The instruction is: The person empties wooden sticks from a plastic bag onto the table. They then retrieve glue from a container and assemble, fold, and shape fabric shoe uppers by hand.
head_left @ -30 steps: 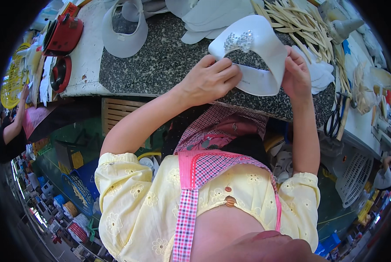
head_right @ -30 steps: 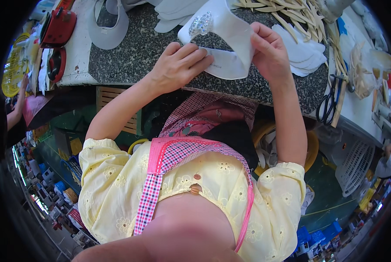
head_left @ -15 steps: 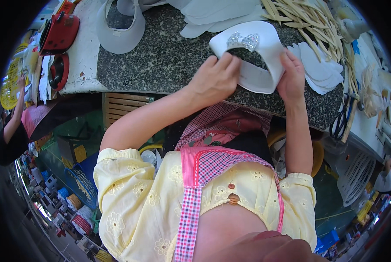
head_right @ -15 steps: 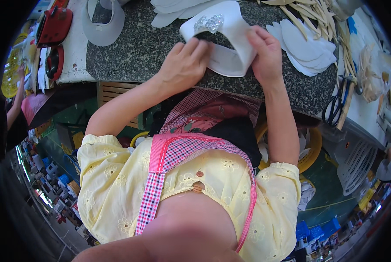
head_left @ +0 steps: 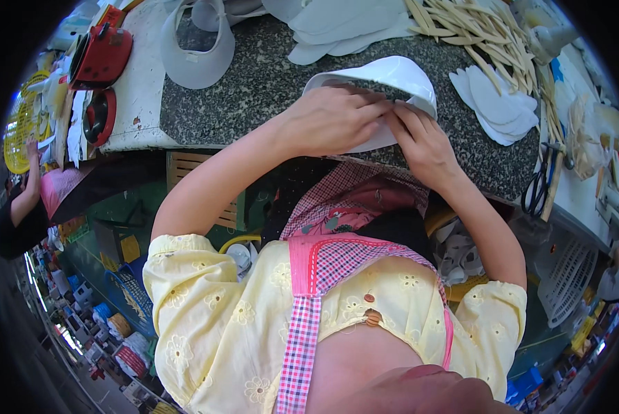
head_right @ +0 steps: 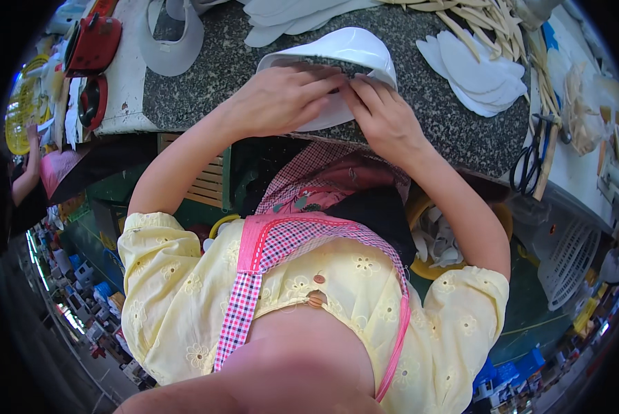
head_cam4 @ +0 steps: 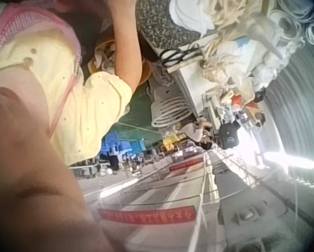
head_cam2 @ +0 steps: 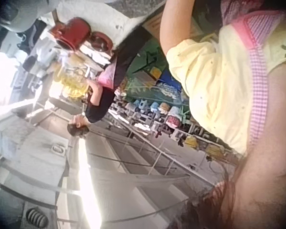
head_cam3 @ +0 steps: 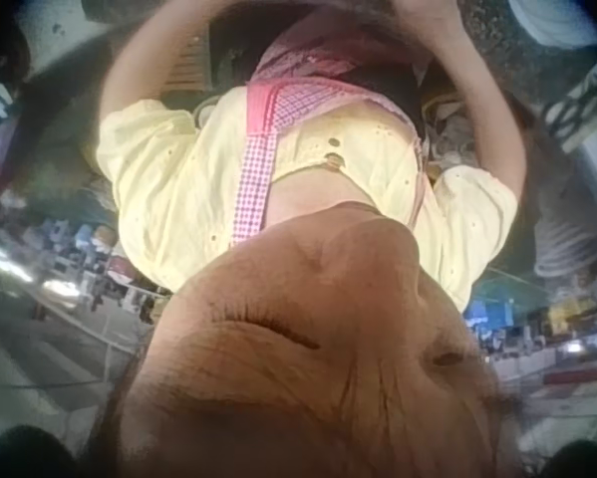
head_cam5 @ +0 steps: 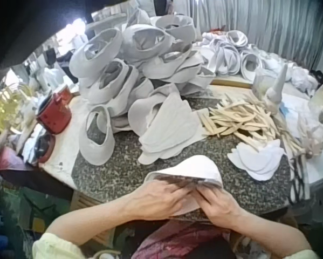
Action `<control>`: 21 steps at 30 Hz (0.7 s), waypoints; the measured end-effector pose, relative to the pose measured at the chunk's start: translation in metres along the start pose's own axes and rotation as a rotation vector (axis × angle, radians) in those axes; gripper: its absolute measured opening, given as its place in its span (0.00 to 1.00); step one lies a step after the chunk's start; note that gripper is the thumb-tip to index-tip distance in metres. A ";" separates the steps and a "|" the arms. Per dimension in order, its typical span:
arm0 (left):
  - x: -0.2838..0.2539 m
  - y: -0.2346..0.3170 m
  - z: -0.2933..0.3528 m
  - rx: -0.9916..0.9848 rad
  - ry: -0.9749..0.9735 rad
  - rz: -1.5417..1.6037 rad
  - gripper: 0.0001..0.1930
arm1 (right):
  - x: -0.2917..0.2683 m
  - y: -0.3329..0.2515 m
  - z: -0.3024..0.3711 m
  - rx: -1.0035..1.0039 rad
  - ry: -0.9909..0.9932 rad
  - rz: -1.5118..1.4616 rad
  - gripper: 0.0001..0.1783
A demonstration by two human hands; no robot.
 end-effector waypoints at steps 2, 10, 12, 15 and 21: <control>0.006 -0.002 0.013 0.032 -0.048 -0.018 0.20 | 0.003 -0.006 0.008 0.038 -0.034 -0.069 0.22; 0.033 0.001 0.049 0.151 -0.189 -0.094 0.33 | -0.004 0.006 0.020 0.002 -0.080 -0.263 0.22; 0.037 -0.003 0.061 0.081 -0.229 -0.033 0.32 | -0.006 0.005 0.020 -0.060 -0.126 -0.266 0.21; 0.037 0.000 0.066 0.017 -0.204 -0.042 0.32 | -0.012 0.010 0.021 -0.136 -0.141 -0.263 0.19; 0.020 0.012 0.056 -0.042 -0.082 -0.022 0.25 | -0.014 0.005 0.009 -0.268 -0.045 -0.238 0.12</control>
Point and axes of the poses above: each hand's wrist, its own z-axis away from the middle knuckle, its own x-axis out of the palm, y = z × x, the point moved 9 cm from there along -z, towards the middle knuckle, and after that the axes turned 2 degrees about -y, right-handed, at the moved point
